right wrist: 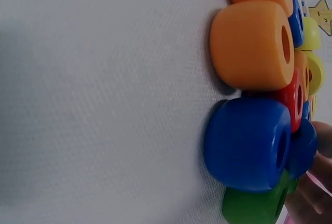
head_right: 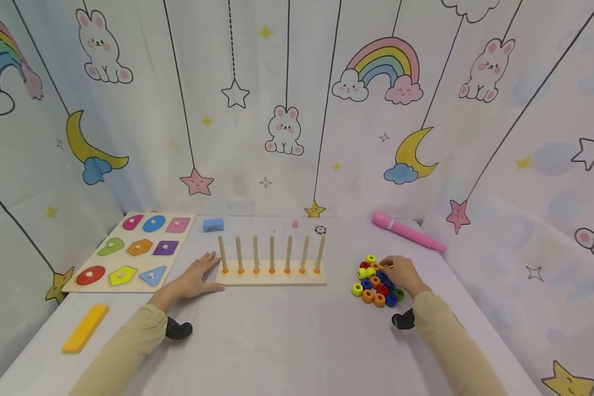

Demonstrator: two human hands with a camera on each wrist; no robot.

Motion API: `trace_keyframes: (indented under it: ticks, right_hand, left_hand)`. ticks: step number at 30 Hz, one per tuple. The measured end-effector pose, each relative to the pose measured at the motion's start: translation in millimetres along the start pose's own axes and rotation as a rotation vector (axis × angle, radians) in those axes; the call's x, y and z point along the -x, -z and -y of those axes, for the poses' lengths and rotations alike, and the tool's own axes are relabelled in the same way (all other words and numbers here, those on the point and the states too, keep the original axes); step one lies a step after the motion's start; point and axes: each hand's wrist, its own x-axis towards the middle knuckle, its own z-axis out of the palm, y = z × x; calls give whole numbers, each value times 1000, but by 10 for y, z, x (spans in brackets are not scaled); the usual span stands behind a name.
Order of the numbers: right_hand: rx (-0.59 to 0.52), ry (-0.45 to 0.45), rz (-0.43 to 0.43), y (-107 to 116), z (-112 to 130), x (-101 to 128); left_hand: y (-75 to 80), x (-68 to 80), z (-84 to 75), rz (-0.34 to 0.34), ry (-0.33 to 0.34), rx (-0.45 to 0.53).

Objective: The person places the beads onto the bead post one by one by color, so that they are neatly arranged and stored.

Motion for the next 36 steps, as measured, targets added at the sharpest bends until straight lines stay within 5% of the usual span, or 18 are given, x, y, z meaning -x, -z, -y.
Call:
trace_keyframes:
  ticks: [10,16,23,29,36]
  right_hand:
    - [-3,-29,33,9,0,-46]
    - [-12,54,-88,123,81,-86]
    - [-158,178,-161,332,778,-510]
    - [-211,327,-173,257,1464,-894]
    - [-288,499,-151,125,2225,-1027]
  left_hand:
    - [-30,-12,41,22,-5,10]
    - [-13,-8,15,33,-15,23]
    - [29,-9,36,16,2,-2]
    - [63,-13,20,41,24,-7]
    - [55,-38,-26,66,30,-16]
